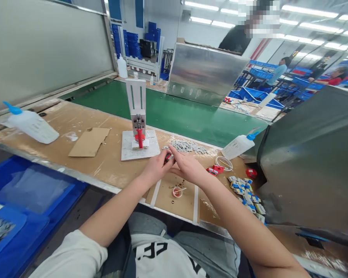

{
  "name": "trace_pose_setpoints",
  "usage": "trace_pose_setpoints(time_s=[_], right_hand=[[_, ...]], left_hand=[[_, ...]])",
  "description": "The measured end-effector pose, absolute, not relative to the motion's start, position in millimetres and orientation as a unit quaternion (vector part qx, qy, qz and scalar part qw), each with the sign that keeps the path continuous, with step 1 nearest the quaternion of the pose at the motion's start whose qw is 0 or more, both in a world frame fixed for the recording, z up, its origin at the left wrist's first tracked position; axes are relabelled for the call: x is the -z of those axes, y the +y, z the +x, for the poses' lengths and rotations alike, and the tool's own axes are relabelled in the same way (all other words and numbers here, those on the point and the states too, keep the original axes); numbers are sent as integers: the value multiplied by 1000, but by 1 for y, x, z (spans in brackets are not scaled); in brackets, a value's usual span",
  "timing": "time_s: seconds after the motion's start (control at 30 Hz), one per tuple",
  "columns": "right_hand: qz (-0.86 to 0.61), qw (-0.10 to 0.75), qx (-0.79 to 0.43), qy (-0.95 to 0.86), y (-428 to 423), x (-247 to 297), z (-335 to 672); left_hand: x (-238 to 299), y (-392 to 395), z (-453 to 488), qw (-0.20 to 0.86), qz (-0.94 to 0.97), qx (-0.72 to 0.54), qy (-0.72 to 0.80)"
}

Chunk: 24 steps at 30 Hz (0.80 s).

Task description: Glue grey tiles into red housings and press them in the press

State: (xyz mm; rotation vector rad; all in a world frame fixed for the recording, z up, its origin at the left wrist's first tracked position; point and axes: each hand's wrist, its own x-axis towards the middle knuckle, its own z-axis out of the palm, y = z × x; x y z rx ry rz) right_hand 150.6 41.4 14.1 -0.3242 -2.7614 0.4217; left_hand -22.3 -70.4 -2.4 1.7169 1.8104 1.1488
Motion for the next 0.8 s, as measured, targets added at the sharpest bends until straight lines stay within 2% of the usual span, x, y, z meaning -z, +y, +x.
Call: trace_pose_setpoints(time_s=[0.1,0.2,0.3,0.57,0.67,0.8], right_hand=[[-112,180,-330,-920,43,-21,117],[-193,202,-537,-796,45,-21,65],[-248,192,-675,-667,38,-23,18],[-154,179,-787,-570,19,-71,3],[-111,205,-812,-535,23,-91,-5],[-115,267,-787,-543,41,-103,-28]], left_hand=[[15,-98,-53,214,507,-523,651],[33,-115,-91,201,390,-635,636],[47,-118,-122,208,328,-694,606],[68,-110,-147,223,299,-727,576],[77,-107,-151,219,300,-734,569],[86,-100,-154,208,311,-741,558]])
